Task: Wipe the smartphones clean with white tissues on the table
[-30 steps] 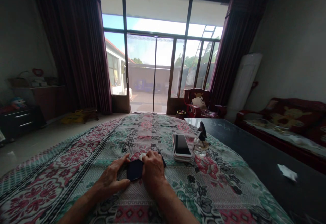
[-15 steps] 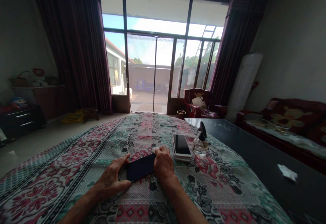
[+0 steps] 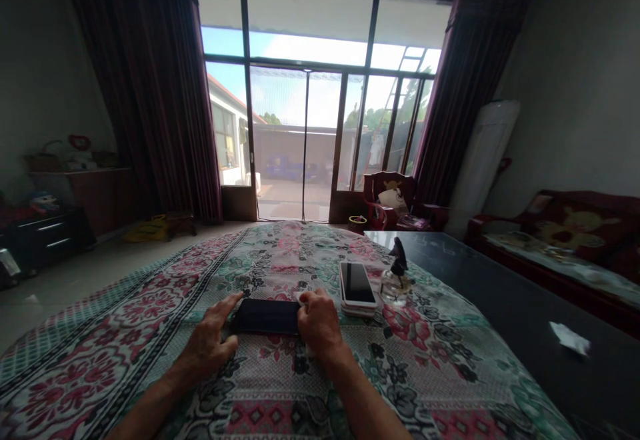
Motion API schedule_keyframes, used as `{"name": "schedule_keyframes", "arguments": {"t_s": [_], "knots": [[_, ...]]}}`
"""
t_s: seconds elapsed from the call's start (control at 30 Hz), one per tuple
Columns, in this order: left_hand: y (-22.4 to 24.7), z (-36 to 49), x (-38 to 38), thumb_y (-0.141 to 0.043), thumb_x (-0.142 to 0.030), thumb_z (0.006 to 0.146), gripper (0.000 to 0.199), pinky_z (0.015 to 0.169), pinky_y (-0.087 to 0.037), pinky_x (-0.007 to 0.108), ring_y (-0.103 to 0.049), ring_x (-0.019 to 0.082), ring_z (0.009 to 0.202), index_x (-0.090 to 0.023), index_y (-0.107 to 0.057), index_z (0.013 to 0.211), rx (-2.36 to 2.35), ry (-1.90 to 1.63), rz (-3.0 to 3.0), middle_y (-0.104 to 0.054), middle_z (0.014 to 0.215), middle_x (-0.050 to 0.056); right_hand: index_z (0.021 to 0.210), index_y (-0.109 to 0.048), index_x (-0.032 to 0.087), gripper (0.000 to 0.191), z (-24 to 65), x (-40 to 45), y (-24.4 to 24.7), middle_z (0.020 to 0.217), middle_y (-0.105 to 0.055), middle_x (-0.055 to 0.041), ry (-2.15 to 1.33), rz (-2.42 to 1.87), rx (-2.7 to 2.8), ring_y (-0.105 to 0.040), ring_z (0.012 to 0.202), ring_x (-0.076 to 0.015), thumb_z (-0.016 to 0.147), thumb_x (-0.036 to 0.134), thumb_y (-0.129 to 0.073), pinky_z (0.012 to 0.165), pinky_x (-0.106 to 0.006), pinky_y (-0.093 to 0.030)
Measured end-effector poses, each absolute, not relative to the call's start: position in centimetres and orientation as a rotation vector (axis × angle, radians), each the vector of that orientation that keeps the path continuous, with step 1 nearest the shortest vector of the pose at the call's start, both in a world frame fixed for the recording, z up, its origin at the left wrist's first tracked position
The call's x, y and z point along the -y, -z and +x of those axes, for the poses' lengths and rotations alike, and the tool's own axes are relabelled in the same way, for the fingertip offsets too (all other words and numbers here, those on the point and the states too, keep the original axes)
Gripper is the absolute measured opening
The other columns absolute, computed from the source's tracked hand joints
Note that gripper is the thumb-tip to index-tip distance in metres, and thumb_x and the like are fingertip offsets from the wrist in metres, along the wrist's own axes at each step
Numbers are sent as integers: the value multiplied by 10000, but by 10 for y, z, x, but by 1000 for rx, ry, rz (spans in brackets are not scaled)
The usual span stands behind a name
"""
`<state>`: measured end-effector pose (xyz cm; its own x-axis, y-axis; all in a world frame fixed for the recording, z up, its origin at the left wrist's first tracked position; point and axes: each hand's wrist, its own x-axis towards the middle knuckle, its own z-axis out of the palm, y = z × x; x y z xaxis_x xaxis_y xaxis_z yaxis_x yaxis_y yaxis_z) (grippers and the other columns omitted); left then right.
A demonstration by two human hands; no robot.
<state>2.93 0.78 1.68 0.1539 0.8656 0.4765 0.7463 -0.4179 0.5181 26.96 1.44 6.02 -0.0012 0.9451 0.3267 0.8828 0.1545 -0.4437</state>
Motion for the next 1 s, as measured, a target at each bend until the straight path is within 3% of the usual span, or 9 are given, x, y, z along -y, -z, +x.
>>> {"name": "schedule_keyframes", "arguments": {"t_s": [0.2, 0.3, 0.4, 0.53, 0.67, 0.83, 1.0], "knots": [[-17, 37, -4, -484, -126, 617, 804, 1158, -248, 461, -316, 285, 1390, -112, -378, 1414, -1644, -892, 2284, -418, 1471, 126, 986, -679, 197, 327, 268, -15, -55, 1006, -654, -56, -136, -1698, 1955, -592, 940, -136, 821, 66, -430, 814, -196, -387], [-27, 36, 1, -509, -163, 648, 756, 1132, -288, 433, -382, 277, 1343, -114, -406, 1396, -1627, -858, 2276, -471, 1424, 131, 962, -687, 203, 323, 266, -14, -53, 995, -662, -51, -153, -1655, 1986, -597, 921, -136, 808, 65, -439, 815, -195, -390], [-37, 36, 6, -575, -333, 734, 682, 1061, -361, 460, -503, 292, 1210, -126, -439, 1369, -1622, -862, 2259, -580, 1278, 137, 916, -709, 199, 310, 262, -13, -54, 955, -681, -44, -203, -1571, 1989, -609, 908, -137, 778, 65, -465, 830, -195, -401], [-39, 42, 10, -699, -492, 661, 828, 1082, -300, 519, -416, 344, 1285, -175, -438, 1380, -1589, -827, 2340, -504, 1373, 144, 918, -728, 198, 311, 258, -13, -56, 940, -708, -35, -289, -1531, 1902, -635, 893, -132, 769, 69, -488, 841, -194, -419], [-35, 52, 15, -761, -401, 585, 906, 1100, -287, 503, -395, 352, 1304, -204, -420, 1401, -1479, -762, 2424, -497, 1394, 129, 901, -734, 187, 300, 262, -17, -58, 935, -719, -42, -290, -1563, 1817, -647, 887, -140, 759, 66, -500, 837, -205, -431], [-45, 63, 23, -654, -229, 629, 804, 1088, -340, 417, -462, 292, 1248, -172, -427, 1398, -1368, -724, 2372, -553, 1335, 117, 900, -739, 177, 306, 273, -21, -59, 950, -728, -59, -334, -1593, 1742, -652, 920, -169, 748, 79, -492, 863, -243, -438], [-53, 59, 23, -633, -177, 579, 825, 1073, -356, 423, -481, 286, 1223, -219, -450, 1382, -1339, -833, 2195, -576, 1298, 87, 896, -743, 169, 300, 278, -21, -61, 948, -734, -62, -520, -1491, 1615, -657, 928, -196, 730, 149, -494, 853, -271, -456]]}}
